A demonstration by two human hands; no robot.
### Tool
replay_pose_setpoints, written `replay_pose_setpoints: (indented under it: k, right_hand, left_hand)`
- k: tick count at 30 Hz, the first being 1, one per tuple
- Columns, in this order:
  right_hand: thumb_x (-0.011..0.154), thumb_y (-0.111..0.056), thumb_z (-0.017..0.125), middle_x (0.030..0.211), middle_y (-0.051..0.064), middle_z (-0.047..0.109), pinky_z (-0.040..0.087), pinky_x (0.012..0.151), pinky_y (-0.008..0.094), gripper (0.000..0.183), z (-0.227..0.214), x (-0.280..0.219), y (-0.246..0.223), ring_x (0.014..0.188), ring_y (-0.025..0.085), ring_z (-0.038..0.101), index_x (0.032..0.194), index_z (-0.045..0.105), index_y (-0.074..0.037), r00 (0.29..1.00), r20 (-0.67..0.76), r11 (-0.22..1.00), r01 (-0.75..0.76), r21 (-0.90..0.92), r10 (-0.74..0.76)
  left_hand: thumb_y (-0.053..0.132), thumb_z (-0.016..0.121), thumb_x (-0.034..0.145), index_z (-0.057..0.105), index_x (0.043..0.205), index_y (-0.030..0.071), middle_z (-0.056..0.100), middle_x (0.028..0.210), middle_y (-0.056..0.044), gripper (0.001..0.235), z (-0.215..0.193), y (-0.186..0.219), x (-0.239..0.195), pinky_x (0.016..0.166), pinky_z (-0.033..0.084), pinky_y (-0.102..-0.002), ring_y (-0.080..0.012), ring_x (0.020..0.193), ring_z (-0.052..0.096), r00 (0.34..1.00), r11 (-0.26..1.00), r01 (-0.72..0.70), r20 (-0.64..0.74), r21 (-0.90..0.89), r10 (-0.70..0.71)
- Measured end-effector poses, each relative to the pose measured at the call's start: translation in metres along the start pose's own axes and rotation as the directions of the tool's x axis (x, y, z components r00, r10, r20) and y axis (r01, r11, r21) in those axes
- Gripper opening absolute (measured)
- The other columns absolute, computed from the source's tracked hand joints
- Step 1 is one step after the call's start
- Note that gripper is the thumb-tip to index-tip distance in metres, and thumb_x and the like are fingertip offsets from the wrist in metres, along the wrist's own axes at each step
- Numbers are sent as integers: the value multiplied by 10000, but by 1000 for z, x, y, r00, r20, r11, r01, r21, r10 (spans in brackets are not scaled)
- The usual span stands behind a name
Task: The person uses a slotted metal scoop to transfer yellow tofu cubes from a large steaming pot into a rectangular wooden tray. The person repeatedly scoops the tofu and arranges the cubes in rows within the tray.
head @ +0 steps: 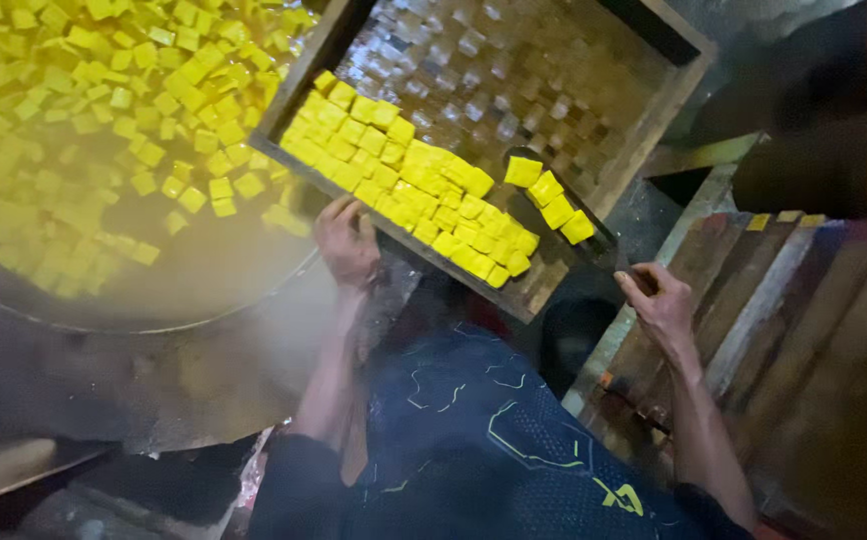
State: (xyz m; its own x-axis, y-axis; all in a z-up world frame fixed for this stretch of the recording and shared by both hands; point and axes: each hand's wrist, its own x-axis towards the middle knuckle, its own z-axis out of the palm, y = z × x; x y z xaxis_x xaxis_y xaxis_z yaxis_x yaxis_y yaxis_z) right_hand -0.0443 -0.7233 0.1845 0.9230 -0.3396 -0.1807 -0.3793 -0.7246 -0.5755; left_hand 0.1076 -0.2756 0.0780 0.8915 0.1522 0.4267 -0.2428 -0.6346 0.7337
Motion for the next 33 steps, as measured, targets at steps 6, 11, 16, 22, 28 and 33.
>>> replay_pose_setpoints:
  k: [6, 11, 16, 22, 28, 33]
  right_hand:
    - [969, -418, 759, 897, 93, 709, 556, 638, 380, 338, -7, 2, 14, 752, 260, 704, 1003, 685, -90, 977, -15, 851, 178, -494, -213]
    - [968, -378, 725, 883, 87, 652, 540, 634, 406, 282, -17, 11, 8, 771, 291, 685, 962, 634, -110, 909, 48, 720, 359, -594, -414]
    - [969, -348, 751, 970, 111, 697, 546, 669, 406, 285, -39, 20, 36, 803, 310, 699, 1040, 669, -84, 908, -21, 824, 369, -429, -418]
    - [979, -319, 776, 943, 158, 728, 565, 733, 393, 351, 2, 10, 82, 815, 268, 715, 1089, 685, 1, 947, -320, 998, 27, 52, -9]
    - [1003, -272, 759, 957, 140, 734, 541, 763, 360, 342, 24, -41, 126, 862, 217, 697, 1110, 700, 48, 951, -280, 982, -84, 170, 129]
    - [1030, -272, 737, 821, 94, 678, 504, 664, 324, 335, 33, -45, 137, 734, 157, 634, 1059, 673, 55, 940, -221, 916, -168, 364, 260]
  left_hand:
    - [84, 701, 933, 663, 1175, 29, 641, 1266, -180, 251, 34, 62, -1, 1076, 467, -477, -380, 1207, 602, 996, 999, -17, 91, -46, 21]
    - [100, 710, 914, 662, 1176, 35, 668, 1211, -170, 274, 56, 78, -14, 1034, 475, -482, -362, 1161, 616, 990, 995, -84, 109, -53, 89]
    - [112, 734, 873, 665, 1222, 52, 687, 1176, -161, 361, 123, 97, -32, 1001, 495, -486, -366, 1140, 629, 960, 990, -69, 263, -123, 100]
    - [119, 577, 734, 615, 1341, 162, 644, 1337, -96, 610, 246, 109, -79, 1143, 277, -632, -394, 1350, 524, 509, 732, -643, 587, -228, 629]
    - [258, 532, 998, 671, 1240, 201, 652, 1224, -13, 285, 325, 93, -88, 1206, 250, -721, -229, 1289, 568, 192, 660, -729, 871, -182, 452]
    - [276, 544, 919, 692, 1130, 208, 623, 1213, -61, 267, 360, 99, -37, 966, 379, -693, -270, 1204, 557, 380, 850, -526, 891, -14, 249]
